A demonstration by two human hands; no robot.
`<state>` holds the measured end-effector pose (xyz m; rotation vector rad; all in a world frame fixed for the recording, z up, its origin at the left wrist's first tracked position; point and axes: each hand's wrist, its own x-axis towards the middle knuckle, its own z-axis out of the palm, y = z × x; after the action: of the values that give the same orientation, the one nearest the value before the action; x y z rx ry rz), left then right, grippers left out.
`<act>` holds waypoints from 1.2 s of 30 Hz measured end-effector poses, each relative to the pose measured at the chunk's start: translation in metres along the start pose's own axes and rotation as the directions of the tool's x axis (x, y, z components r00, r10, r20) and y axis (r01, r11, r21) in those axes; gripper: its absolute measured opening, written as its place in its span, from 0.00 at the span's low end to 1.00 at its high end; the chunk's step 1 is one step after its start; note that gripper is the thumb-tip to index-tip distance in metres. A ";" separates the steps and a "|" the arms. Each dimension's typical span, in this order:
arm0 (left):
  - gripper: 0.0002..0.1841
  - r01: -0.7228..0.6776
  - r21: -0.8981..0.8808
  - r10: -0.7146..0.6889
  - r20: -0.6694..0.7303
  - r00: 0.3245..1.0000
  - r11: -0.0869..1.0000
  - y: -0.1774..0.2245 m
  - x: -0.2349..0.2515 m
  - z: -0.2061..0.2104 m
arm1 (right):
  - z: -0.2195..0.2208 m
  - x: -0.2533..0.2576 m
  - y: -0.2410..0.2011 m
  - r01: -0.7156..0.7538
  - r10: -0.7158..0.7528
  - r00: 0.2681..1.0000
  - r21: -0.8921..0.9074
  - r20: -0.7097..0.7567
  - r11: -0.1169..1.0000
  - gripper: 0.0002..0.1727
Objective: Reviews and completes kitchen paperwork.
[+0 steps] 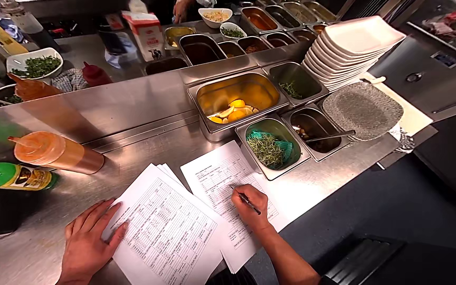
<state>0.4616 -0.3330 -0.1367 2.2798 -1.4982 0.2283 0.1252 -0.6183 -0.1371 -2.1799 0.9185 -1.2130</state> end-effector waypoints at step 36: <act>0.34 -0.001 -0.011 0.001 -0.001 1.000 1.000 -0.001 -0.002 0.002 | -0.010 -0.001 -0.008 -0.262 0.286 0.954 0.215 -0.090 0.941 0.06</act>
<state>0.4617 -0.3315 -0.1398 2.2696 -1.4968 0.2210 0.1187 -0.6132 -0.1277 -1.7692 1.0590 -1.2489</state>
